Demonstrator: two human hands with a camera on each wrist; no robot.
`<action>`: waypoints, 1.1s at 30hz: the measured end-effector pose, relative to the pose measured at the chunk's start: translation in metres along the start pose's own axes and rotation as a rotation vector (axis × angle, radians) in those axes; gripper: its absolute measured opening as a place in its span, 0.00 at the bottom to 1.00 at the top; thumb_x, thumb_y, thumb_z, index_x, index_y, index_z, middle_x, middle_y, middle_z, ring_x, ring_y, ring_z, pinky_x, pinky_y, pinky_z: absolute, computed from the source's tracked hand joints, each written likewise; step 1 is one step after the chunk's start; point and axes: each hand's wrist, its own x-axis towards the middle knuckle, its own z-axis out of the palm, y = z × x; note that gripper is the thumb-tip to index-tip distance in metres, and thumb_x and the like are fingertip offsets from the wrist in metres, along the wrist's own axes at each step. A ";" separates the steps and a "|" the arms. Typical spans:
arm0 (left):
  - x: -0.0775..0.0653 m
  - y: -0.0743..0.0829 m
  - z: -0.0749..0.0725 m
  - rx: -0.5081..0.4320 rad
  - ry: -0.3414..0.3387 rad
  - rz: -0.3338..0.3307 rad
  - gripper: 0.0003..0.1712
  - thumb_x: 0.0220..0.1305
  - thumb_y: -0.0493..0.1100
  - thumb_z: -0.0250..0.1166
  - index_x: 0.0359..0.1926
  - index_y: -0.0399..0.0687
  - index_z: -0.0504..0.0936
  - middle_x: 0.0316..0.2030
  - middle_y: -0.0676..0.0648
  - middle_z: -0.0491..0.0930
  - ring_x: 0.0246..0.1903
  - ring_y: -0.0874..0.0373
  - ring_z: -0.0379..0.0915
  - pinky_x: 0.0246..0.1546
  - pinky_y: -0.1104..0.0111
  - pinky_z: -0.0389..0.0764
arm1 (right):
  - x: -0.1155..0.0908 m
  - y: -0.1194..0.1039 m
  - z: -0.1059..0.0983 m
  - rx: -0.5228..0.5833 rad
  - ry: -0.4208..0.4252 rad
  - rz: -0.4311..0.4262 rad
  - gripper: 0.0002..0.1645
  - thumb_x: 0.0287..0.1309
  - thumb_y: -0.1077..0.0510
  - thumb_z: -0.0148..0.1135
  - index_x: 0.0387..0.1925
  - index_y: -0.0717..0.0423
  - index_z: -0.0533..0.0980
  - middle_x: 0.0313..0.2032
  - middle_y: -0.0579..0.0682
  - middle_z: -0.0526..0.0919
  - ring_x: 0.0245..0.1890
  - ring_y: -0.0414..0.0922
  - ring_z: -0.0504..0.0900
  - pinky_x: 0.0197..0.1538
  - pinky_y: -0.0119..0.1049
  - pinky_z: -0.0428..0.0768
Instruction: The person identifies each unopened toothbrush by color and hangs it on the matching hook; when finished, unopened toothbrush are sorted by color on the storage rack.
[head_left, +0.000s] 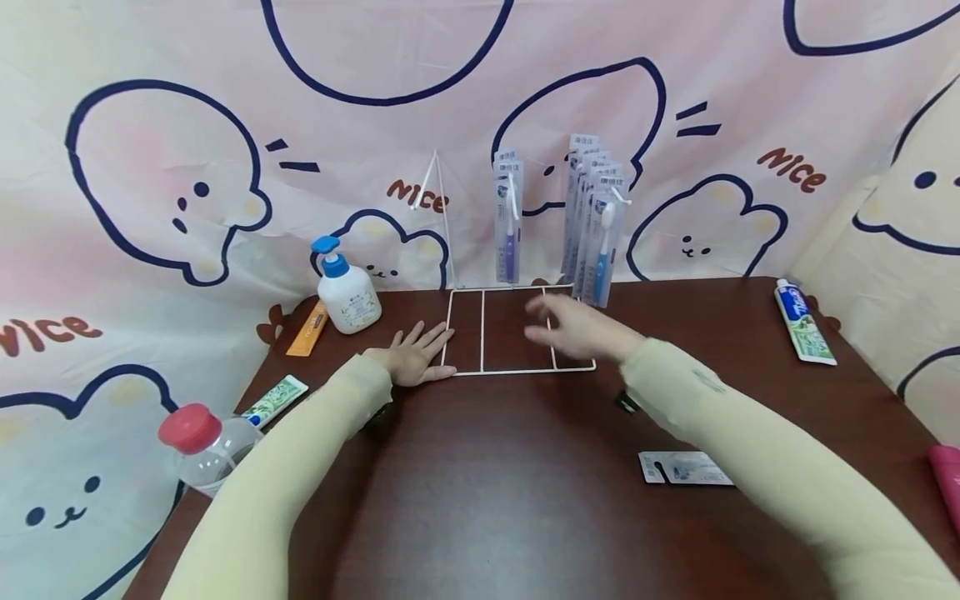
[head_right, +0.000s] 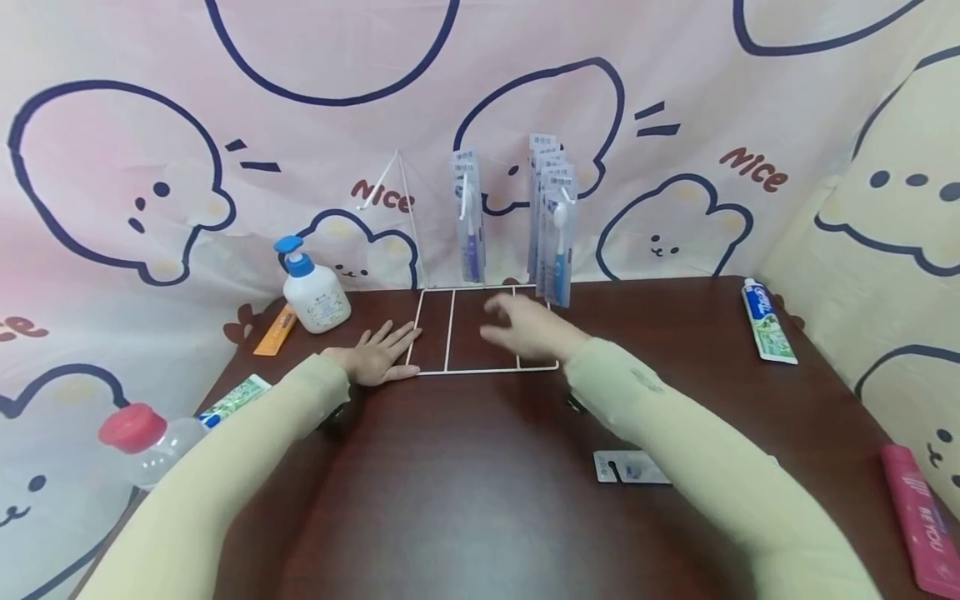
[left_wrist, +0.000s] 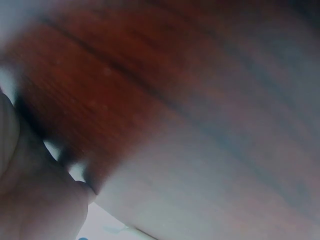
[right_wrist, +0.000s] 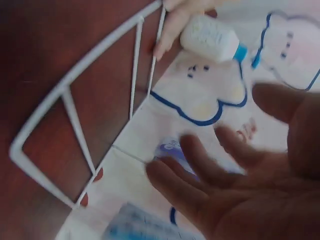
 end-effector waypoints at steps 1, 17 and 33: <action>0.001 -0.002 0.000 0.004 -0.003 -0.005 0.50 0.55 0.79 0.33 0.72 0.62 0.32 0.71 0.54 0.27 0.68 0.43 0.23 0.60 0.42 0.38 | -0.013 0.003 0.000 -0.045 -0.032 -0.039 0.26 0.61 0.46 0.55 0.58 0.51 0.69 0.52 0.52 0.74 0.51 0.48 0.73 0.53 0.46 0.69; 0.003 -0.012 0.004 -0.042 0.011 -0.009 0.51 0.54 0.80 0.35 0.71 0.65 0.33 0.71 0.54 0.29 0.68 0.44 0.22 0.60 0.41 0.36 | -0.197 0.109 -0.013 -0.371 -0.126 -0.013 0.22 0.46 0.51 0.70 0.46 0.47 0.78 0.41 0.40 0.76 0.41 0.41 0.76 0.43 0.43 0.76; 0.008 -0.005 0.005 -0.018 0.005 -0.001 0.52 0.51 0.81 0.32 0.71 0.66 0.31 0.71 0.56 0.27 0.68 0.44 0.22 0.60 0.42 0.36 | -0.229 0.142 0.004 -0.420 0.033 0.014 0.26 0.38 0.50 0.74 0.45 0.46 0.78 0.36 0.40 0.74 0.35 0.39 0.72 0.38 0.42 0.75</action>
